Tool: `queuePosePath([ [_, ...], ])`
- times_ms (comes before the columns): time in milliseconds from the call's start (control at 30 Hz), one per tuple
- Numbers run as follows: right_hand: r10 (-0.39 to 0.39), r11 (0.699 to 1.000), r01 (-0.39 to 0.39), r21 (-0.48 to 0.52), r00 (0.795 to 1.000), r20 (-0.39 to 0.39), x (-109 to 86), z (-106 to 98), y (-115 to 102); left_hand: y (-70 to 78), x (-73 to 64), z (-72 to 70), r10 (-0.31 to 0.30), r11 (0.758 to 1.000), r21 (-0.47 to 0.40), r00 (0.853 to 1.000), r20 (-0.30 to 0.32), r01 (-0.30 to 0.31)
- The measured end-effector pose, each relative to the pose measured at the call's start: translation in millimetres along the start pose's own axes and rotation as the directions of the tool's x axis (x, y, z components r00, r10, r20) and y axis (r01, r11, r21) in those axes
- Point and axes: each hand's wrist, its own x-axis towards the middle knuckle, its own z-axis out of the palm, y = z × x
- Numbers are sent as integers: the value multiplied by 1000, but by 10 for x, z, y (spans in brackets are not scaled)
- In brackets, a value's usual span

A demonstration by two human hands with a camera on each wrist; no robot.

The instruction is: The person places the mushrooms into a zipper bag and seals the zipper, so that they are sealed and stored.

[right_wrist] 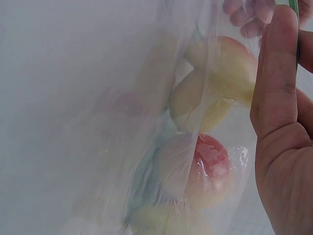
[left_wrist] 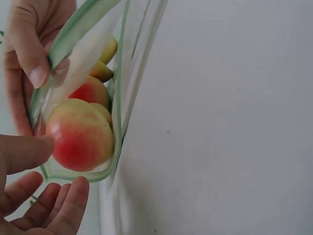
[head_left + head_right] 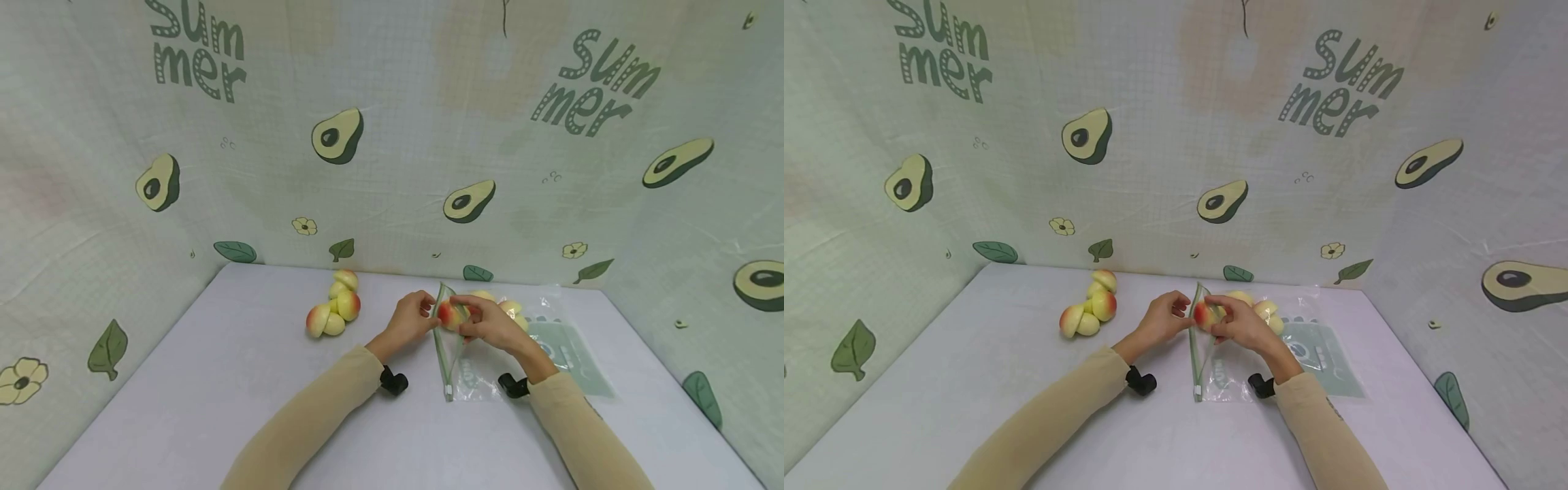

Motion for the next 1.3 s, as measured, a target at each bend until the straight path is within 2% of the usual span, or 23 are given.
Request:
queuePosePath([
  [300, 10, 1000, -10, 0, 1000, -2, -1, 13, -6, 11, -157, -123, 62, 998, -9, 998, 16, -62],
  [533, 17, 1000, -17, 0, 1000, -8, 0, 21, -14, -8, -304, -215, 113, 993, 28, 992, 54, -115],
  [767, 13, 1000, -13, -9, 1000, -9, -8, 17, -27, -24, -424, -357, 98, 995, 6, 992, 74, -99],
  [1033, 17, 1000, -17, -16, 1000, -12, -1, 28, -28, -46, -534, -525, 107, 994, 22, 991, 83, -109],
  [1300, -2, 1000, 1, -6, 1000, -11, -1, 16, -13, -113, -618, -690, 115, 993, 9, 992, 56, -115],
])
